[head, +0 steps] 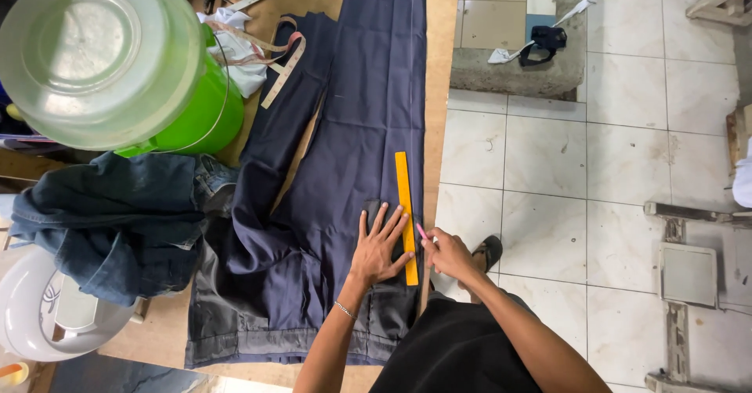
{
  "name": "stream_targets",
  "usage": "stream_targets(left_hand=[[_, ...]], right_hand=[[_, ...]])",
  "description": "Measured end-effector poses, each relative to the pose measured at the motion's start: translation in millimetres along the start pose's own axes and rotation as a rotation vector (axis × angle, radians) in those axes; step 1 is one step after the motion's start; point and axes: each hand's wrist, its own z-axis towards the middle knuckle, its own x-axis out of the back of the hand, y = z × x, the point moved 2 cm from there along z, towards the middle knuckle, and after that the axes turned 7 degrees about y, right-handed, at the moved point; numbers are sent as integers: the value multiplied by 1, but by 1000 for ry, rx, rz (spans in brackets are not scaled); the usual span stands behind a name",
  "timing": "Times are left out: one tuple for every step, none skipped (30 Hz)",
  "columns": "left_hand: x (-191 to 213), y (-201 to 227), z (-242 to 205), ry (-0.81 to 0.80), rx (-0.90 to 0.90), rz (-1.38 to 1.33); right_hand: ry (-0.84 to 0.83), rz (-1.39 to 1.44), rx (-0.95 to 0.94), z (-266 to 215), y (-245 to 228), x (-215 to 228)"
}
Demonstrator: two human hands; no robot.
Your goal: Measuring and marking various dimensions of a pair of pants on a workbench using a tape measure and ruler.
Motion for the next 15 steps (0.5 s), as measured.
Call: stream_targets(left_hand=[[0, 1, 2, 2, 1, 1], [1, 1, 1, 1, -4, 16], [1, 2, 0, 1, -9, 31], [1, 1, 0, -1, -3, 31], [0, 1, 0, 6, -5, 39], [0, 1, -1, 13, -6, 46], [-3, 0, -3, 11, 0, 45], [-7, -3, -2, 13, -5, 61], [-9, -5, -1, 14, -10, 78], [-10, -4, -1, 21, -8, 80], [-10, -3, -1, 27, -10, 71], [-9, -4, 0, 35, -12, 66], [-6, -4, -2, 45, -12, 72], [-3, -2, -3, 102, -61, 97], [-1, 0, -3, 157, -110, 122]], right_hand=[[-1, -1, 2, 6, -8, 1], [34, -91, -30, 10, -15, 1], [69, -181, -61, 15, -22, 0], [64, -181, -61, 26, -21, -3], [82, -220, -101, 38, -20, -7], [101, -261, -143, 49, -18, -9], [94, -262, -143, 49, -18, -13], [92, -284, -168, 52, -17, -15], [89, -305, -193, 54, -17, -17], [91, -308, -187, 43, -9, -21], [24, -341, -178, 32, -1, -26], [-41, -373, -166, 23, 5, -31], [-36, -376, -155, 3, -4, -26], [-215, -364, -215, -17, -10, -22], [-394, -352, -274, -39, -16, -18]])
